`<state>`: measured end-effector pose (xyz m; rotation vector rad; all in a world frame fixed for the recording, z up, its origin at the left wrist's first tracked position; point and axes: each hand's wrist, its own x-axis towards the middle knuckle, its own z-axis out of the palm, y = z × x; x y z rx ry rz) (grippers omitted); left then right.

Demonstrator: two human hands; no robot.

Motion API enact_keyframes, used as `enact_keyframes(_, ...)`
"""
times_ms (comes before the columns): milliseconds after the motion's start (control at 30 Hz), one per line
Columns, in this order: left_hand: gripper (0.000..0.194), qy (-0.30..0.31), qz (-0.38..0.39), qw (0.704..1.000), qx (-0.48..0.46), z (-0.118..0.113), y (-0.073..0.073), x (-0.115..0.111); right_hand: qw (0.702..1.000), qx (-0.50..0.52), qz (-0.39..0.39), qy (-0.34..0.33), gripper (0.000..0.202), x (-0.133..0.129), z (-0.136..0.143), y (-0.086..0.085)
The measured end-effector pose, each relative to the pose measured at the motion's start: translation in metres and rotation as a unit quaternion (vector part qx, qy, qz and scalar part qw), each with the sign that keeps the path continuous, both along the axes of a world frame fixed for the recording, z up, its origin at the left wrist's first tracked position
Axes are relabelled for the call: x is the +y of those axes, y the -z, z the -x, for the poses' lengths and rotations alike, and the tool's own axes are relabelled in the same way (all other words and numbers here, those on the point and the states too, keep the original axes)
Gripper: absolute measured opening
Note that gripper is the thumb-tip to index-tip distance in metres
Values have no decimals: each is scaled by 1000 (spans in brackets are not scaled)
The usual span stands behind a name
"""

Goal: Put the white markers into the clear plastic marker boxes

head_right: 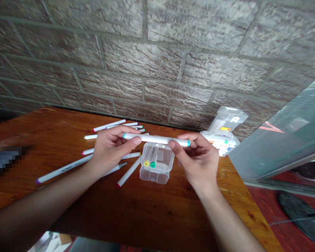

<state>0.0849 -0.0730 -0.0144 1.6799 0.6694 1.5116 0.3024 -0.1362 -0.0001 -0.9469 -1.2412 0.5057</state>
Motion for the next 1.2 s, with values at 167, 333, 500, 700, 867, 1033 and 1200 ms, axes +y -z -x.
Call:
enact_keyframes(167, 17, 10, 3, 1000, -12, 0, 0, 1, 1000, -8, 2, 9, 19, -1, -1, 1)
enact_keyframes(333, 15, 21, 11, 1000, -21, -1, -1, 0, 1000, -10, 6, 8, 22, -2, 1, -1)
enact_keyframes(500, 12, 43, 25, 998, -30, -1, -2, -1, 1000, -14, -3, 12, 23, -2, 0, -1)
enact_keyframes(700, 15, 71, 56, 995, -42, 1, 1, -2, 1000, -3, 20, 12, 19, -2, -1, 1)
enact_keyframes(867, 17, 70, 65, 995, -32, 2, 2, -2, 1000, 7, 29, -3, 18, -2, -2, 3)
enact_keyframes(1033, 17, 64, 71, 995, -26, 3, 2, -1, 999, 17, 28, -14, 16, -2, -3, 5)
enact_keyframes(1200, 17, 65, 72, 995, -31, 3, 1, -2, 999, 24, 28, -22, 16, -2, -3, 6)
